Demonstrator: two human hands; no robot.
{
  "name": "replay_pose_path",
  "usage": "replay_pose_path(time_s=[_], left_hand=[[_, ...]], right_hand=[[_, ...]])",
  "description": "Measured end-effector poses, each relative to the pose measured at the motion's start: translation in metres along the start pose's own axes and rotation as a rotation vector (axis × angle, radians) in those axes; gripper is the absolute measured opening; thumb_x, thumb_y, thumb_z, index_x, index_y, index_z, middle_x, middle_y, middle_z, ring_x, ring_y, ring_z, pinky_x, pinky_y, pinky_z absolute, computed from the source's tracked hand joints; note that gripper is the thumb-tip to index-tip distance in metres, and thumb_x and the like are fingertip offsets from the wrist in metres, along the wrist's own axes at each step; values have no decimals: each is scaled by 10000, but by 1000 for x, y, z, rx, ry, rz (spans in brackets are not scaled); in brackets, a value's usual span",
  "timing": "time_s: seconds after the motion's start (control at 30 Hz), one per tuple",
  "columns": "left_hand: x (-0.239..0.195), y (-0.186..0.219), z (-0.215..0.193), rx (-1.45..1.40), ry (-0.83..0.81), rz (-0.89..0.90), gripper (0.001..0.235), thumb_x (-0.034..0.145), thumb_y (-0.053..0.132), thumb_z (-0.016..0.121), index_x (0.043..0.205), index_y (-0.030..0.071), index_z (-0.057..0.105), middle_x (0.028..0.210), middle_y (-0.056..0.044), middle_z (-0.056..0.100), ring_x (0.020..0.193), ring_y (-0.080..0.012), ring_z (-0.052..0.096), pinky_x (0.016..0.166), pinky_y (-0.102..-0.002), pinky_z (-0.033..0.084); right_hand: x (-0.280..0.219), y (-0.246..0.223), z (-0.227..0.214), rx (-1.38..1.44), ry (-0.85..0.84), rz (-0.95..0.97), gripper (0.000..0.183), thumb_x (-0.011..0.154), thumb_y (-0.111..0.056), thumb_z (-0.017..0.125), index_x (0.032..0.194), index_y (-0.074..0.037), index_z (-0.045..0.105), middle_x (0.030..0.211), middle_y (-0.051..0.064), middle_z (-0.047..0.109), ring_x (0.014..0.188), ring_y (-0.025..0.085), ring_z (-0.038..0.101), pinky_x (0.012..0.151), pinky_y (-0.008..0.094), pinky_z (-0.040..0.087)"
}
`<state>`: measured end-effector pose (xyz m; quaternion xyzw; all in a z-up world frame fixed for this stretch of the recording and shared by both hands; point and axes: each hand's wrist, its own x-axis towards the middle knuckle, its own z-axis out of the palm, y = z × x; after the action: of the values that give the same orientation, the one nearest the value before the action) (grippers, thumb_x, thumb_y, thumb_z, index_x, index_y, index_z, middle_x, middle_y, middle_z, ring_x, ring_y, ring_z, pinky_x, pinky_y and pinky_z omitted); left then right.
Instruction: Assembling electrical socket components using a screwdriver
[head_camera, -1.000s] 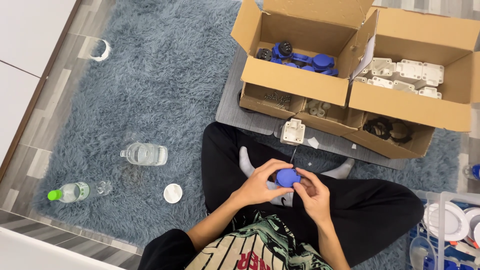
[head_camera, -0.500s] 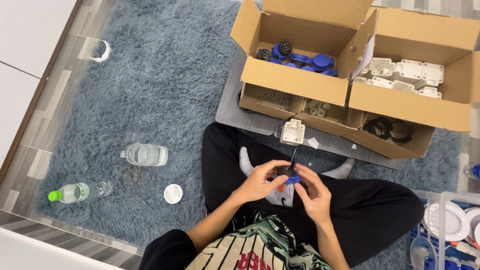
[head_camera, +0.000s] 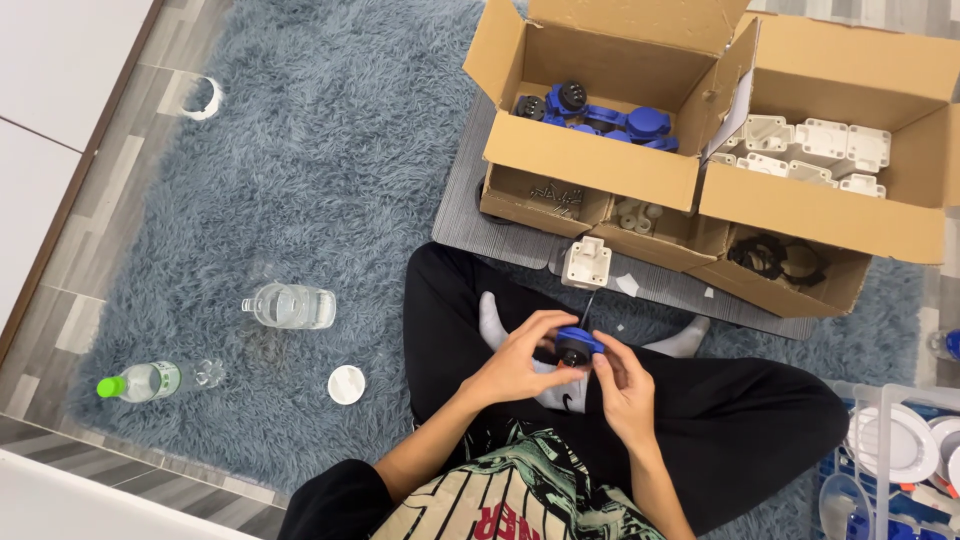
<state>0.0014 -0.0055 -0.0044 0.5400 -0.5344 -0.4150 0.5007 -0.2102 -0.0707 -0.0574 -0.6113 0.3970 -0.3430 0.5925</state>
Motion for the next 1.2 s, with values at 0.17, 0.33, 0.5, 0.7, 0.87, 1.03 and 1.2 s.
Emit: replay_pose_path(time_s=[0.17,0.33,0.5,0.7,0.87,1.03,1.2], left_hand=[[0,-24,7,-64,-30,-110,544,1011,241,749,1493,55,577,1399,-146,677,1040,-210,733,942,-323,650],[1,-8,4,-42,17,18,548,974,201,820,1462,61,612,1421,-137,649,1196,-225,706,1054,-328,609],[4,3,2,-23,21,185,503,960,129,841,1414,55,636,1429,-175,650,1326,-275,673,1093,-348,598],[1,-4,5,-113,-5,-8,692,948,159,833,1545,74,494,1465,-162,605,1100,-229,703,970,-332,619],[1,-15,3,-107,-13,-46,469,1105,286,597,1521,71,568,1450,-142,644,1284,-260,695,1083,-400,597],[1,-2,-1,-49,38,123,356,1041,193,749,1370,80,670,1375,-144,653,1261,-243,677,1026,-345,620],[4,8,-2,-37,24,246,383,999,132,784,1357,89,654,1437,-161,622,1368,-286,643,1182,-395,550]], right_hand=[[3,-27,3,-68,-58,-280,275,1085,-48,620,1340,-4,712,1432,223,715,1374,305,685,1211,384,548],[-1,-25,-3,77,-130,-176,508,1065,-119,595,1552,8,524,1679,247,484,1556,374,524,1221,441,517],[-2,10,-5,28,12,25,368,1081,-177,608,1409,-11,591,1318,189,684,1007,264,743,918,353,647],[-3,4,-1,112,-5,-58,323,1046,-42,668,1362,9,624,1379,206,655,1216,275,715,1012,357,639],[-2,-15,1,116,-125,-224,295,1045,24,651,1337,-11,669,1492,258,626,1377,318,662,1124,372,596],[1,-13,-4,148,-193,-125,562,1059,-296,647,1523,-9,512,1632,235,538,1508,345,566,1239,433,478],[2,-6,-3,46,-52,48,359,1077,-142,619,1405,3,621,1003,159,708,691,220,758,780,305,633]])
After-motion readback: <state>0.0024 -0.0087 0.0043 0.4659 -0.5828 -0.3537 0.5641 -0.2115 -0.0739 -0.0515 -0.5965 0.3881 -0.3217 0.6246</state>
